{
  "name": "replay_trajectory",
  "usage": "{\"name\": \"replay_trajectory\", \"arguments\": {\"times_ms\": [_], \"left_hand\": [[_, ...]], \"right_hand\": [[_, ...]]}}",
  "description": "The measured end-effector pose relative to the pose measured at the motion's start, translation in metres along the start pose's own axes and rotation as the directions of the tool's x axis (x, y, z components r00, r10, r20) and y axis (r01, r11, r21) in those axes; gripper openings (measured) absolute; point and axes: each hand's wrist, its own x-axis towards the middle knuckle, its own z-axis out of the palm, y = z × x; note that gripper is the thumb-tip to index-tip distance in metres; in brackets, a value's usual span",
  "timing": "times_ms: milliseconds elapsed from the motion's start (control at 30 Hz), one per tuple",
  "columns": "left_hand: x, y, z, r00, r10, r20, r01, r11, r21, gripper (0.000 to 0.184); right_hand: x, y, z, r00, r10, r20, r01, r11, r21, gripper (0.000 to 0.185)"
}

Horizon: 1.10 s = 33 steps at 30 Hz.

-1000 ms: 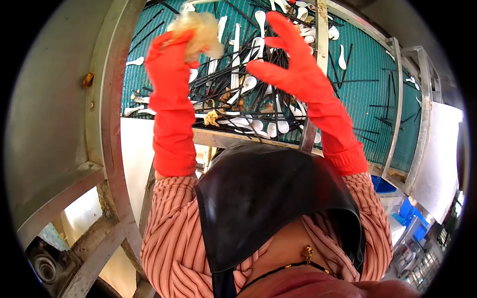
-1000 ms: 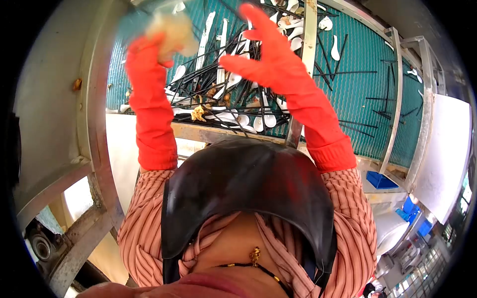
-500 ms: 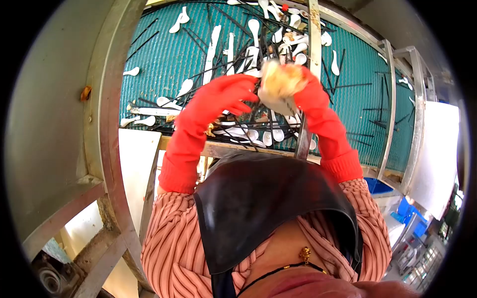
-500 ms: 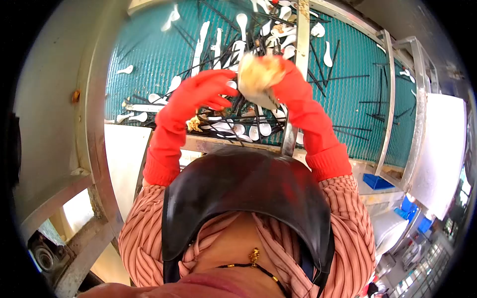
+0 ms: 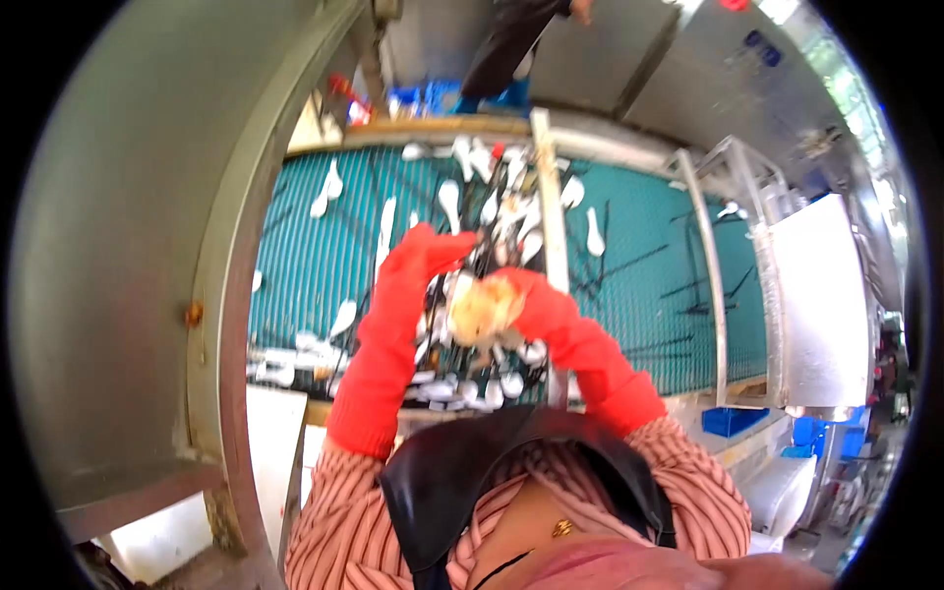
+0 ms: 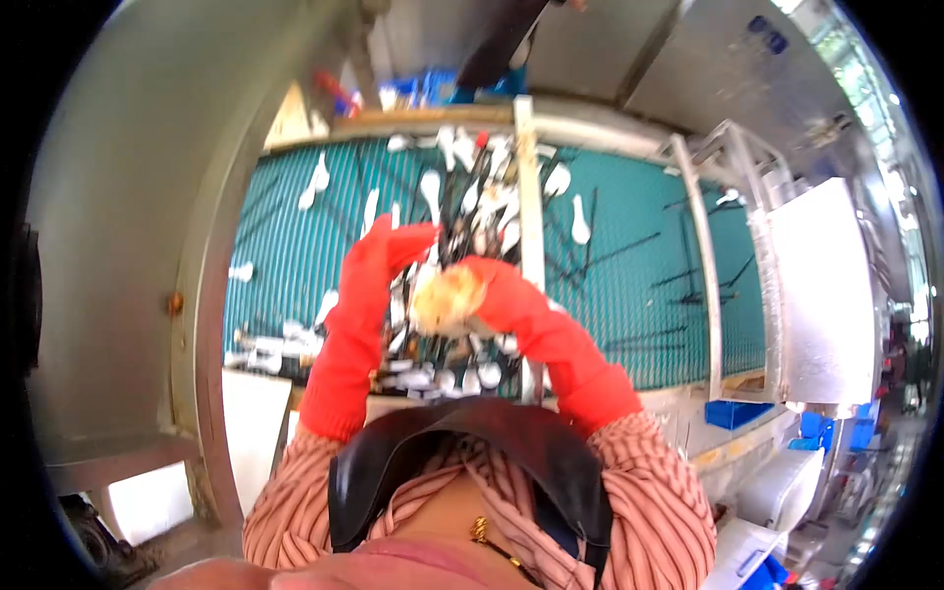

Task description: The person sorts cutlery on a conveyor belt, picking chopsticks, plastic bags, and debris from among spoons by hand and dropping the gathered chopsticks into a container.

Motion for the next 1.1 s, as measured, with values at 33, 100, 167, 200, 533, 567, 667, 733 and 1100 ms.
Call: {"name": "replay_trajectory", "arguments": {"times_ms": [33,100,167,200,533,567,667,733,1100], "left_hand": [[0.004,0.004,-0.012,0.999,0.018,-0.04,-0.018,1.0,-0.001,0.059],[0.006,0.012,-0.047,0.977,0.149,-0.153,-0.148,0.989,0.02,0.063],[0.002,0.022,-0.083,0.915,0.132,-0.381,-0.19,0.974,-0.12,0.063],[-0.001,0.015,-0.109,0.895,0.22,-0.388,-0.259,0.964,-0.051,0.066],[-0.066,-0.014,-0.034,0.995,0.038,0.09,-0.077,0.873,0.481,0.066],[-0.064,-0.012,-0.035,0.993,0.064,0.104,-0.113,0.805,0.582,0.071],[-0.053,-0.008,-0.057,0.985,0.129,0.112,-0.168,0.593,0.787,0.084],[-0.043,-0.028,-0.089,0.985,0.175,0.003,-0.108,0.592,0.798,0.077],[-0.016,-0.088,-0.143,0.927,0.094,-0.363,0.368,-0.047,0.929,0.071]], "right_hand": [[-0.004,-0.001,-0.003,0.997,0.069,0.017,-0.071,0.984,0.163,0.045],[-0.012,-0.019,-0.017,0.994,0.106,0.023,-0.108,0.951,0.289,0.044],[-0.021,-0.017,-0.036,0.979,0.17,-0.11,-0.152,0.976,0.155,0.042],[-0.026,-0.009,-0.046,0.961,0.23,-0.152,-0.17,0.928,0.332,0.042],[-0.049,-0.069,-0.084,0.77,0.206,-0.604,0.314,0.702,0.64,0.037],[-0.051,-0.068,-0.086,0.745,0.151,-0.65,0.355,0.735,0.577,0.044],[-0.07,-0.046,-0.096,0.603,0.016,-0.798,0.358,0.888,0.288,0.046],[-0.094,-0.041,-0.105,0.658,0.131,-0.742,0.391,0.782,0.485,0.045],[-0.193,0.085,-0.133,0.41,0.42,-0.81,0.555,0.59,0.586,0.043]]}}
